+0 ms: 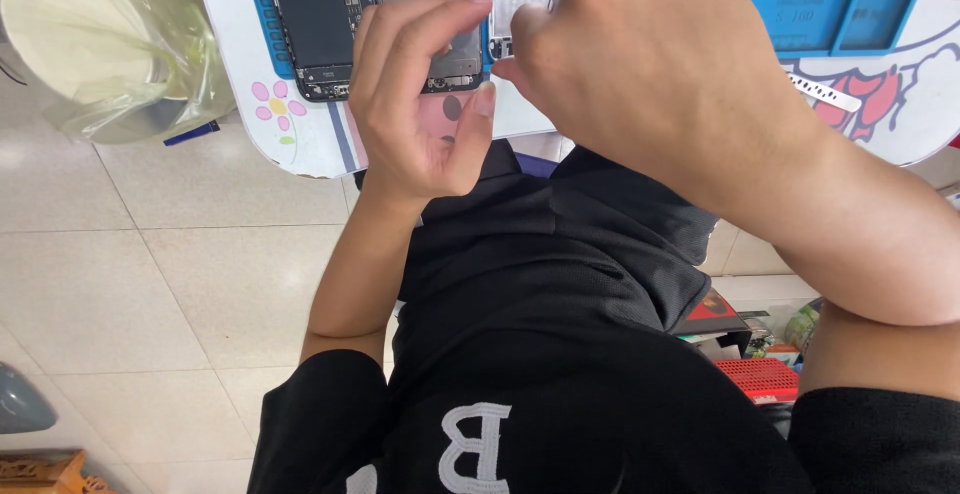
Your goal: Repairing a mobile phone by reassembling internal components and using a screwdriver.
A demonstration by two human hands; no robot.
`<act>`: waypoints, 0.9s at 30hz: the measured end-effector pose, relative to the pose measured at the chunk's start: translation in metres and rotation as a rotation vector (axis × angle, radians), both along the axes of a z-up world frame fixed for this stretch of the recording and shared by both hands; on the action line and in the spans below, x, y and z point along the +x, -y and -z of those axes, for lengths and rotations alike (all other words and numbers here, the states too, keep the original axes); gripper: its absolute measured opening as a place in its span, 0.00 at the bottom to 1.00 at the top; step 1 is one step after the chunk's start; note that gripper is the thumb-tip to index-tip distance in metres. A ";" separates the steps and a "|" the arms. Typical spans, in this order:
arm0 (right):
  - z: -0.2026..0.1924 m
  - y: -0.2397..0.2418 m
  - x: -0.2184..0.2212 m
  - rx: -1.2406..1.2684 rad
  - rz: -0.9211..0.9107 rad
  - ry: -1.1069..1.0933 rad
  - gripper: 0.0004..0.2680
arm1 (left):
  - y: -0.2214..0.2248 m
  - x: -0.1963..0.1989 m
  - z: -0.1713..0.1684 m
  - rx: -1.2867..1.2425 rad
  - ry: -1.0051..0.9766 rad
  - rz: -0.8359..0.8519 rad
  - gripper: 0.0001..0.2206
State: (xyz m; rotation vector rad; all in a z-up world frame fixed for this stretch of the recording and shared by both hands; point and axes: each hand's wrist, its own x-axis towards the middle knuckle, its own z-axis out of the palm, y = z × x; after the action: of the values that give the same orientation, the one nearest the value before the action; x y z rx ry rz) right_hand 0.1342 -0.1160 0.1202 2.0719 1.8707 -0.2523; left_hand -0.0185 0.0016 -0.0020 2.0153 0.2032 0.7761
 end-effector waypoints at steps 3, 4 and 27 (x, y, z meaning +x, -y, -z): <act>0.001 0.003 0.003 0.232 -0.016 -0.010 0.13 | 0.000 -0.001 0.001 0.006 0.005 -0.001 0.20; 0.000 0.004 0.003 0.234 -0.015 -0.008 0.13 | 0.000 -0.001 0.000 0.008 0.007 0.000 0.20; 0.054 0.012 -0.011 0.561 0.057 0.069 0.05 | 0.005 0.000 0.003 0.020 0.050 -0.018 0.14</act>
State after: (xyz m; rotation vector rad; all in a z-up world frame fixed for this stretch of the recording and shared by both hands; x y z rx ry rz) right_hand 0.1231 -0.1280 0.0660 2.4430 2.0036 0.3726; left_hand -0.0180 -0.0032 -0.0046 2.0136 0.1861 0.8418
